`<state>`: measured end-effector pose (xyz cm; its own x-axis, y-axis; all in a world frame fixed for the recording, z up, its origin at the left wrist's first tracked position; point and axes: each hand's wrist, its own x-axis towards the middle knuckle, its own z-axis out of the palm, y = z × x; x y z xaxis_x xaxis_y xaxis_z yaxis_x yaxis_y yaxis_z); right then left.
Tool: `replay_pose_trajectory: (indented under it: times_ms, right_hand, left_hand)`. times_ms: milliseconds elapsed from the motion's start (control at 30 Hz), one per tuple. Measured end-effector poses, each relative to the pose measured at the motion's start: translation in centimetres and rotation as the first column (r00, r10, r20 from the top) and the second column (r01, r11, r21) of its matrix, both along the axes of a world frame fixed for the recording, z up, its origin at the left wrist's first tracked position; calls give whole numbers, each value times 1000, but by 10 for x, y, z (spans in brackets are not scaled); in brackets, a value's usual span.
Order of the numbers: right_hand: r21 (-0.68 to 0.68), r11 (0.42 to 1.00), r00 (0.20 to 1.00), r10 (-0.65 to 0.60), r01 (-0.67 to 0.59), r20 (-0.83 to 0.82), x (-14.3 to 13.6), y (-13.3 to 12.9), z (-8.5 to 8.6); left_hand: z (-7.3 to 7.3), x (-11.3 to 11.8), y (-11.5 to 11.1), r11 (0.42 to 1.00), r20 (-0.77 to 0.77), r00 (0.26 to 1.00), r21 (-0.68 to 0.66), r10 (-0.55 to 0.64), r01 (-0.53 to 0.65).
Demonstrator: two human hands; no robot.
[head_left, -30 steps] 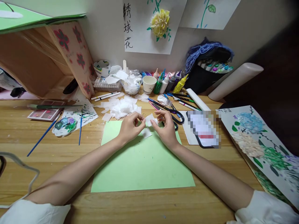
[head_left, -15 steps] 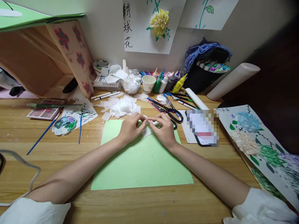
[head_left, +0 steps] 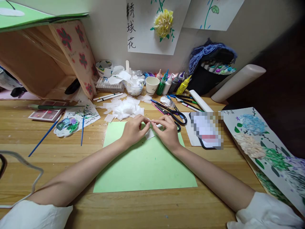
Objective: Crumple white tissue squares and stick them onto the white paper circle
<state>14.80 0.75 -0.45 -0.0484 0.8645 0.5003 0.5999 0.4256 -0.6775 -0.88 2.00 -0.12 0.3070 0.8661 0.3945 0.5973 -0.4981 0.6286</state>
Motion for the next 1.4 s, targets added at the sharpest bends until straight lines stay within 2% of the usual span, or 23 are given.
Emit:
replay_pose_trajectory:
  times_ms: [400, 767, 1067, 1267, 1400]
  right_hand:
    - [61, 998, 994, 22, -29, 111, -1, -2, -1]
    - [63, 998, 992, 21, -29, 125, -2, -2, -2]
    - [6, 999, 998, 38, -39, 43, -1, 0, 1]
    - [-76, 994, 996, 71, -76, -59, 0, 2, -1]
    - [-135, 985, 985, 91, -111, -144, 1, 4, -3]
  left_hand:
    - [0, 1, -1, 999, 8, 999, 5, 50, -50]
    - [2, 1, -1, 999, 4, 999, 7, 52, -53]
    - [2, 1, -2, 999, 0, 999, 14, 49, -49]
    - [1, 1, -2, 992, 17, 992, 2, 126, -126]
    - [1, 1, -2, 992, 16, 992, -6, 124, -124]
